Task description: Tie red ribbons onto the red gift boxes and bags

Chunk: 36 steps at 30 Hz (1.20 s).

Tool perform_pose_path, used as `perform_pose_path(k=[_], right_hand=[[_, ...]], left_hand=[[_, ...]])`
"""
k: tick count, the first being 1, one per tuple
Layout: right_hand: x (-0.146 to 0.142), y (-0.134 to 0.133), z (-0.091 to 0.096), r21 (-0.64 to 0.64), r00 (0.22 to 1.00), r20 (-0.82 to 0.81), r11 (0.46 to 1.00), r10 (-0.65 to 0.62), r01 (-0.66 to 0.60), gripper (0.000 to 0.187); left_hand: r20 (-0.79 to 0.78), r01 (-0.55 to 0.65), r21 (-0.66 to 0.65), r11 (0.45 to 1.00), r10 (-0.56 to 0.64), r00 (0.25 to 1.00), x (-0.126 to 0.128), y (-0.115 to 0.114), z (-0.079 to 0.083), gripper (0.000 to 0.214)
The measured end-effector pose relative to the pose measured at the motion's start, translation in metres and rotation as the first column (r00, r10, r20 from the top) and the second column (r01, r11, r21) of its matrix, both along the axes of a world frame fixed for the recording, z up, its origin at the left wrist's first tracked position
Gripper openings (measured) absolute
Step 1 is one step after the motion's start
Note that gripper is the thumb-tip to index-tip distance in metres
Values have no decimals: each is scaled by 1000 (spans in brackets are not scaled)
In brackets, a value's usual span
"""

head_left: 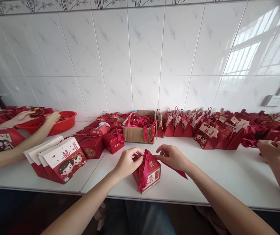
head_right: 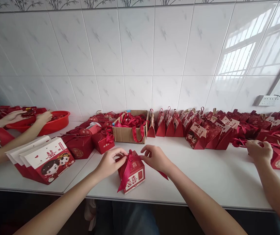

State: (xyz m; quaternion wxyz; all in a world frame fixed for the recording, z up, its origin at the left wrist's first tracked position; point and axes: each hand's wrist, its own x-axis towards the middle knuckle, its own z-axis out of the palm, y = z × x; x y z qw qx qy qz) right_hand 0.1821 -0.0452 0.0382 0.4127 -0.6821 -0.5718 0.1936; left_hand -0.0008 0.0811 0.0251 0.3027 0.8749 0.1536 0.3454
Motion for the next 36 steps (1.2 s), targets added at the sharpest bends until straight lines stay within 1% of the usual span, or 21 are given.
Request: perform_pose_path(k=[2,5,6,8,10,11,14,16,18,19,22,25,29,33,36], right_hand=[[-2,-8,8,-20,998,-32,999,45,-46,20],[-5,-15,20,-118,979,-90,974,184,-194,23],[-7,-15,22,-123,975,-101,970,200,-212,25],[-8,-7,23,-77,978,-111,980,174,-183,29],[-9,7,20,-14,983,-121,990,135,-138,31],[-10,15,17,-3,981,-127,989,143,-145,32],[-11,31,9,30,968,-116,975,222,-220,27],[-12,34,6,85,959,-62,959,275,-270,21],[-12,30,5,148,948,30,937,317,-318,14],[-12,27,5,174,939,83,923,335,-344,14],[-10,19,0,205,896,225,880,384,-428,29],[-7,17,-9,200,856,311,851,414,-485,38],[-4,20,-18,212,824,380,828,420,-519,46],[-4,21,-22,241,809,412,807,418,-539,49],[-5,21,-22,251,810,406,800,424,-545,48]], left_hand=[[0,5,7,1000,-5,1000,0,1,0,11],[-2,21,24,999,-21,1000,0,1,1,13],[-6,29,32,999,-28,1000,0,1,1,13],[-14,43,51,998,-42,999,-1,1,3,14],[-25,55,76,996,-53,998,-1,0,6,15],[-30,58,90,994,-55,998,-1,0,6,15],[-46,56,135,989,-50,998,-2,0,8,16],[-58,45,167,985,-36,998,-2,1,8,16],[-75,31,199,979,-16,997,-3,3,8,18],[-86,25,216,976,-7,996,-3,4,9,19],[-130,24,258,966,10,991,-3,6,13,19],[-169,23,277,961,25,985,-3,6,18,19],[-225,27,225,974,25,974,-4,7,24,24],[-286,74,104,992,-41,957,-8,10,25,29],[-305,61,9,998,-56,951,-7,14,24,29]])
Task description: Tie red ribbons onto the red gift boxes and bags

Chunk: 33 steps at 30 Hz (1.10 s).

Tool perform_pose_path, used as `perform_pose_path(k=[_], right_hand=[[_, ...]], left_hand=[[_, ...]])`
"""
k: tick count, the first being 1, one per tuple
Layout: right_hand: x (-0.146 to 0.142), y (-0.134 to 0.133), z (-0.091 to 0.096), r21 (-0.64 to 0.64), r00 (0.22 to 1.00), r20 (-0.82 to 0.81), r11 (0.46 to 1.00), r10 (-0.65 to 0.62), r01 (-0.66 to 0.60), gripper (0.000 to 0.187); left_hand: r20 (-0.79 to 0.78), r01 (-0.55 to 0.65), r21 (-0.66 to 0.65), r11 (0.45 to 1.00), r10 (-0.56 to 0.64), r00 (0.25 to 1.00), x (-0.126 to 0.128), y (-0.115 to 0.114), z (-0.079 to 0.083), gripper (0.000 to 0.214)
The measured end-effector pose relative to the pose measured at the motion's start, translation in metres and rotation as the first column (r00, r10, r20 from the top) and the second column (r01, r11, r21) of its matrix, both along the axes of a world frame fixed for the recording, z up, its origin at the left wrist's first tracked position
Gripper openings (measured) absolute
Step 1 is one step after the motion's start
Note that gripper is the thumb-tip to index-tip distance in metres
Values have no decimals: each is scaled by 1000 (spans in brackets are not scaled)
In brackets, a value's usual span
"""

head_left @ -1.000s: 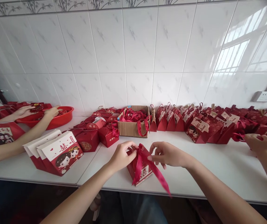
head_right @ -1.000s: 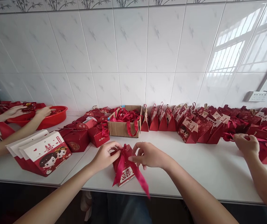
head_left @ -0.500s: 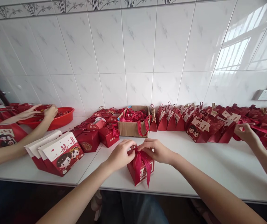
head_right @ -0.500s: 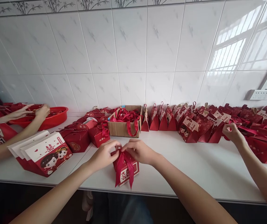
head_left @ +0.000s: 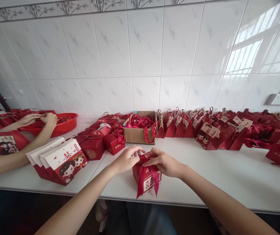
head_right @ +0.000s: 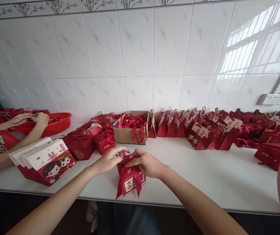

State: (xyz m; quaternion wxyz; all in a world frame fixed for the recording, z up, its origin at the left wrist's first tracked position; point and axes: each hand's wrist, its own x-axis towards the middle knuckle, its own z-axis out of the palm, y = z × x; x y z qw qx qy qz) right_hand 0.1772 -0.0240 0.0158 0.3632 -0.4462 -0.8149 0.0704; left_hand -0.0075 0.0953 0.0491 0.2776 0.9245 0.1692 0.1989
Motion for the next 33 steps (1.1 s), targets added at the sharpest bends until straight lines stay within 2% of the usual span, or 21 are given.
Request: perform_pose_path(k=[6,13,20,24,29,33], right_hand=[[-1,-1,0,4,999,-19,1000,27,-27,48],[-2,-2,2,-37,999,-12,999,35,-36,47],[-2,-2,3,-59,996,42,995,80,-77,48],[0,-3,2,-53,994,-60,994,92,-96,45],[-3,-3,-3,-103,949,-310,994,-60,29,25],[-4,-2,-9,-136,915,-387,988,-117,69,12]], left_hand=[[-18,-42,-81,996,41,999,9,6,-5,25],[105,-45,-102,994,56,993,13,0,-10,16],[150,-93,-91,991,106,983,11,6,-14,15],[161,-71,-128,989,92,983,8,5,-17,16],[191,-54,-172,984,87,978,7,-2,-19,16],[205,-78,-156,985,109,973,5,-7,-20,15]])
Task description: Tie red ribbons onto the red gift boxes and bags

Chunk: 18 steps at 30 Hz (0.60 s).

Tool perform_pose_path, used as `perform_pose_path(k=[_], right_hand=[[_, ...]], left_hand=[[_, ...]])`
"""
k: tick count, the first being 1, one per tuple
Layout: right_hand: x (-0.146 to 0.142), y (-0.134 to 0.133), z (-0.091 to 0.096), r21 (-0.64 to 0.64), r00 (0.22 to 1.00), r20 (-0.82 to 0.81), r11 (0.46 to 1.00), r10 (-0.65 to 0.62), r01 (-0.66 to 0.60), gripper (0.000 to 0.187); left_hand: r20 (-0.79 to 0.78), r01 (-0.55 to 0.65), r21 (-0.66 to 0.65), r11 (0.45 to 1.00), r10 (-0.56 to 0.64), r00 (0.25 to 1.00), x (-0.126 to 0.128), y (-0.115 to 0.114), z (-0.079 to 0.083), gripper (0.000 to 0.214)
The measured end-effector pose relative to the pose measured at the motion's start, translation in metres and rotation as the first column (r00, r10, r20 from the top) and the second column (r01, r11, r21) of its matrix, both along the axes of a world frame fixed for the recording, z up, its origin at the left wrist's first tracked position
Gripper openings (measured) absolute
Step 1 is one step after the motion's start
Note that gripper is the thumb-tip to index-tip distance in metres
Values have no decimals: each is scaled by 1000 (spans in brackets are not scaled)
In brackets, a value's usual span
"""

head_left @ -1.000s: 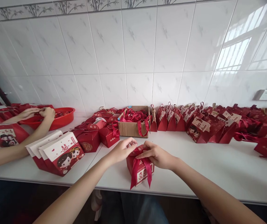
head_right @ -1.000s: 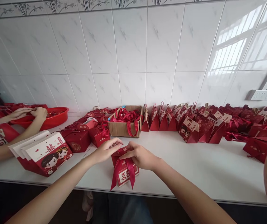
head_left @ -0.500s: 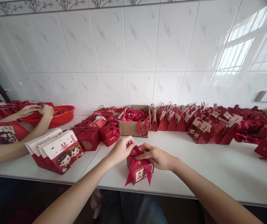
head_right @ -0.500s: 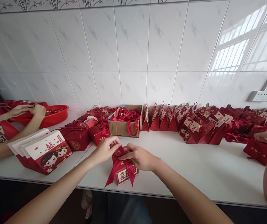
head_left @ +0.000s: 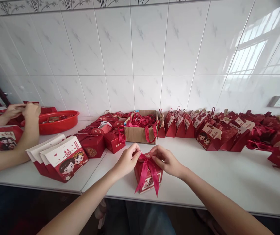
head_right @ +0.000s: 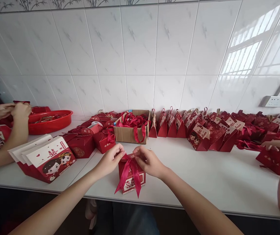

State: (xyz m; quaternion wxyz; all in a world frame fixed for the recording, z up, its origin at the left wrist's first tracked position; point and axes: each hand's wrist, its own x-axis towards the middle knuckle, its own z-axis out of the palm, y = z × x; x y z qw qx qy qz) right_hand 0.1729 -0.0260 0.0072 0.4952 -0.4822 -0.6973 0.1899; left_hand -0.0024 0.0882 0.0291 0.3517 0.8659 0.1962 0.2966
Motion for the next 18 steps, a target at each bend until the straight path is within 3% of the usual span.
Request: perform_pose_path(k=[10,13,18], right_hand=[[1,0,-8,-19,993,-116,1000,-21,19,19],[1,0,-5,-28,995,-95,999,-28,26,20],[-1,-2,5,-13,999,-33,1000,-27,27,18]], left_hand=[[22,-13,-50,999,14,1000,-5,2,-7,14],[-2,12,-106,994,-12,1000,-3,1,-2,6],[-77,108,-118,987,-117,990,5,-7,11,20]])
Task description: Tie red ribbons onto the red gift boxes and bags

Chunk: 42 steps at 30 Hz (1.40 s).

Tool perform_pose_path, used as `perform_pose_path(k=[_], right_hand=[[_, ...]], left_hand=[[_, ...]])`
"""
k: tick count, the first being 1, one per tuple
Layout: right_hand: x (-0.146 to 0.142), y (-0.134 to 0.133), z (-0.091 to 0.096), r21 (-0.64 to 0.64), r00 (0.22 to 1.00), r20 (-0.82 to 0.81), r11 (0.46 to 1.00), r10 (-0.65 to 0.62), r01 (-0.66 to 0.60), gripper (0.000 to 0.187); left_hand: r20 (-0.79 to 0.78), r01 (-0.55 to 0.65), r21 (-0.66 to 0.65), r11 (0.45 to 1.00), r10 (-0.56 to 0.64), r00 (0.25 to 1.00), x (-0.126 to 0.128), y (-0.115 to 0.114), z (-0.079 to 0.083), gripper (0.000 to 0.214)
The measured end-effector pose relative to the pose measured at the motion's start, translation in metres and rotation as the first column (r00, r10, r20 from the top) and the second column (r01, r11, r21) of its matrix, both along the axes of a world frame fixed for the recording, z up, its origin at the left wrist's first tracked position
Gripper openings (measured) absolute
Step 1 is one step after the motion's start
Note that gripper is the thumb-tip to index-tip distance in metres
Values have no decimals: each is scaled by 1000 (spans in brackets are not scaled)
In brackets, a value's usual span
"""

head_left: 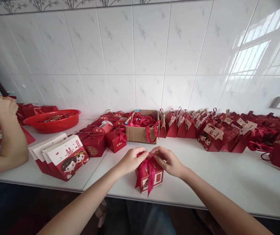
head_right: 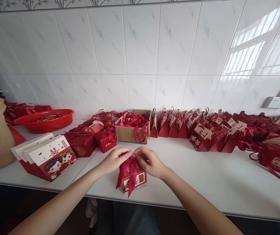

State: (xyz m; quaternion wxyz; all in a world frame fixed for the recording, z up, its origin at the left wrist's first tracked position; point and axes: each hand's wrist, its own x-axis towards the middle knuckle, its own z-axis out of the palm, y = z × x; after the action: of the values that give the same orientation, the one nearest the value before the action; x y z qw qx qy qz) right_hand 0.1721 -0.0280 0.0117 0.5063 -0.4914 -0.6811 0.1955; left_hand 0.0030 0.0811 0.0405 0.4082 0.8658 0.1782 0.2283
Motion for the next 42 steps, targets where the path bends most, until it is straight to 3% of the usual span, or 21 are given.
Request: perform_pose_path(k=[6,18,30,37,42], right_hand=[[3,-2,3,-3,1000,18,1000,-18,18,17],[9,-1,-18,-33,996,-74,998,-50,48,24],[0,-6,5,21,977,184,994,-110,108,18],[3,-6,8,86,945,327,996,-7,-23,26],[4,-7,12,27,914,398,995,81,-100,39]], left_hand=[[-55,19,-10,1000,-20,998,5,-5,2,23],[-86,10,3,1000,-10,996,1,3,-1,24],[-76,-57,34,998,60,995,-10,13,3,33],[24,-84,53,995,83,996,-5,9,-3,27],[53,-81,22,996,80,995,-4,10,-8,26]])
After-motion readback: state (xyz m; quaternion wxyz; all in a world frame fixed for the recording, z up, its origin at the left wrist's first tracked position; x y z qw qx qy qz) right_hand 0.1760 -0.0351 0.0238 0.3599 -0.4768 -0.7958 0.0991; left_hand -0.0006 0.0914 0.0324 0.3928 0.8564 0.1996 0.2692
